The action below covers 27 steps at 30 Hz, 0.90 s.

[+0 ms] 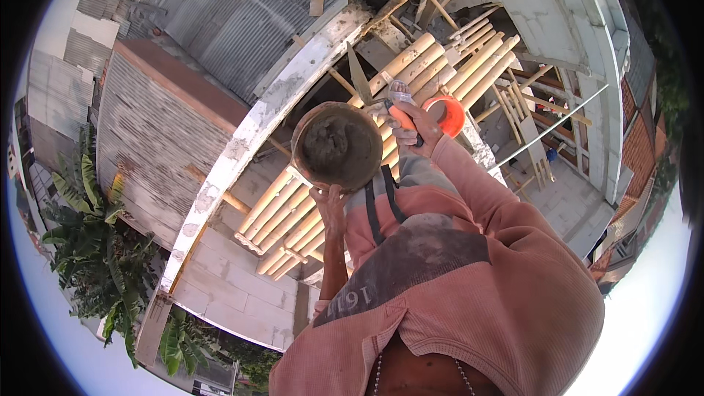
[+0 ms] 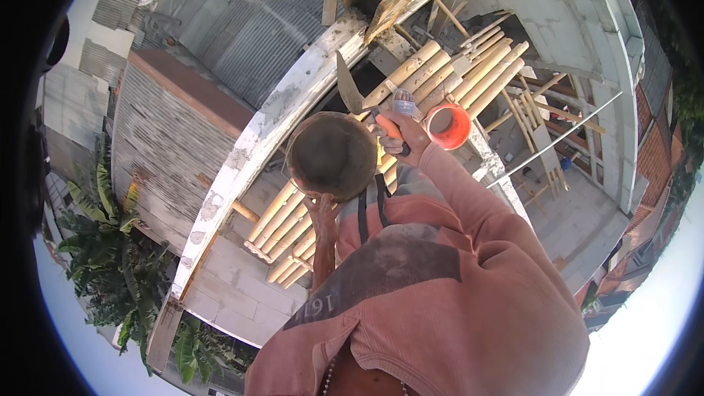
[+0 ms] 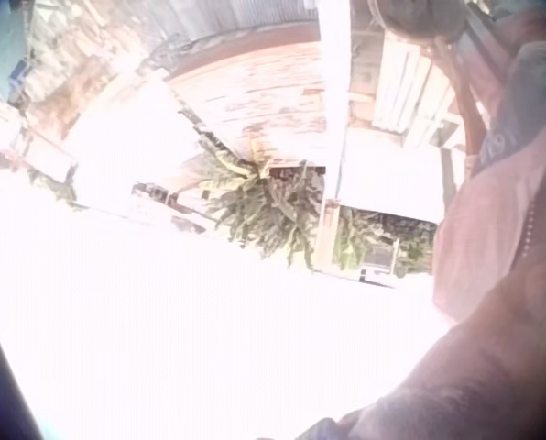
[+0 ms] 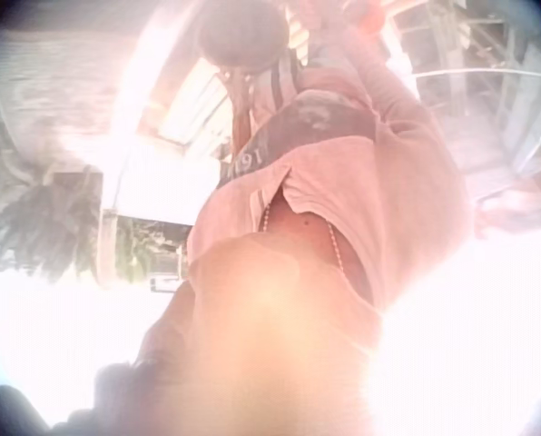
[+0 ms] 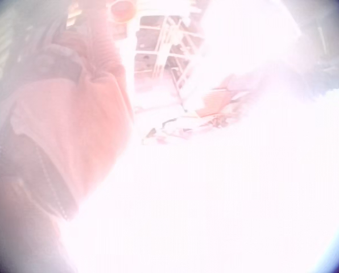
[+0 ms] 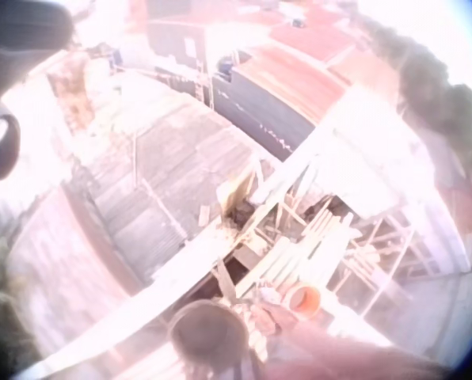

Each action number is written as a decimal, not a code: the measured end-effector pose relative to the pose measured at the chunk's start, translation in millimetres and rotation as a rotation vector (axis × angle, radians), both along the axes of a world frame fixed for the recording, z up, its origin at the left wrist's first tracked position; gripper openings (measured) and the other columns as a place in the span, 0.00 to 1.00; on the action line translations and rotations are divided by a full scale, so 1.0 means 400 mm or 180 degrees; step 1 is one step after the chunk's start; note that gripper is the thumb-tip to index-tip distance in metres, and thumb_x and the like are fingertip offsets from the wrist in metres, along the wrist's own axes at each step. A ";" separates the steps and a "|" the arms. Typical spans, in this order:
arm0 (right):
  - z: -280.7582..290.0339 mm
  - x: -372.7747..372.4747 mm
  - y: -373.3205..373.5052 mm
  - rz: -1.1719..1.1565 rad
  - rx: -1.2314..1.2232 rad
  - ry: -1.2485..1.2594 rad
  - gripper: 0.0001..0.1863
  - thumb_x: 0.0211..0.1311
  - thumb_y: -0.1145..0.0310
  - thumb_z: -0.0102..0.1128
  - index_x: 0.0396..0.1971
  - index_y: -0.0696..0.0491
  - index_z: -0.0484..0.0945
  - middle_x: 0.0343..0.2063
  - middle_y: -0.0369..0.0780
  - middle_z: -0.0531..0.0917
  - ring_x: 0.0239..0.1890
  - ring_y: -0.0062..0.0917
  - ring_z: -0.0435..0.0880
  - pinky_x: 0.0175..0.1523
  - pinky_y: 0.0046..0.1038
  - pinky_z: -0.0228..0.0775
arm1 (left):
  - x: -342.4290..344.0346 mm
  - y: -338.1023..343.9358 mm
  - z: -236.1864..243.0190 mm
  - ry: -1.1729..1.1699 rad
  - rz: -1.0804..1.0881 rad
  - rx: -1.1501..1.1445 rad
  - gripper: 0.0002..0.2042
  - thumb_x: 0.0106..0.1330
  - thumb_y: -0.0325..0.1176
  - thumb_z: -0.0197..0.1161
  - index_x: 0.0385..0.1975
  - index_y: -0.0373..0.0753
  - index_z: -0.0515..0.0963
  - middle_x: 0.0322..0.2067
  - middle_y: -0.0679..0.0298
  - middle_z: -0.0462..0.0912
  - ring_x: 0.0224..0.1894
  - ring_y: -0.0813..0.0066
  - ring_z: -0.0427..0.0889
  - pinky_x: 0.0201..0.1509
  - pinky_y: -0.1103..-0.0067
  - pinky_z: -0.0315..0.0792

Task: The person scoops mortar from a bucket using a trowel and applies it onto a concrete wall structure with the trowel and by hand.

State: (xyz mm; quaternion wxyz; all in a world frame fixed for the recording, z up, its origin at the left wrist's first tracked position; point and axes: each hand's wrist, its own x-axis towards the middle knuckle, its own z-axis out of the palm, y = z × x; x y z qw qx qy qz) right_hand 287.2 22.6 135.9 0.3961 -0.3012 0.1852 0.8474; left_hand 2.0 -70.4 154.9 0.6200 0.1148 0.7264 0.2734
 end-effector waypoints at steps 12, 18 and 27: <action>-0.003 -0.053 0.019 0.5131 0.3787 -0.5006 0.19 0.67 0.58 0.54 0.46 0.58 0.76 0.43 0.48 0.84 0.44 0.46 0.86 0.47 0.46 0.78 | -0.004 -0.006 -0.051 0.0809 -0.1222 0.0319 0.20 0.61 0.34 0.61 0.46 0.33 0.61 0.38 0.54 0.72 0.38 0.65 0.76 0.44 0.68 0.72; -0.146 -0.069 -0.059 0.5057 0.4235 -0.3683 0.23 0.70 0.51 0.51 0.47 0.56 0.79 0.41 0.51 0.85 0.46 0.48 0.84 0.54 0.45 0.74 | 0.026 0.026 -0.025 0.0809 -0.1586 0.0007 0.20 0.60 0.34 0.61 0.46 0.33 0.61 0.36 0.53 0.74 0.35 0.63 0.78 0.42 0.67 0.74; -0.067 -0.014 -0.123 0.4216 0.3477 -0.3225 0.31 0.70 0.44 0.51 0.57 0.55 0.77 0.48 0.53 0.83 0.55 0.48 0.79 0.60 0.42 0.69 | -0.027 0.005 -0.066 0.0189 -0.0687 0.0311 0.19 0.63 0.30 0.60 0.48 0.35 0.60 0.39 0.57 0.75 0.37 0.71 0.77 0.41 0.74 0.75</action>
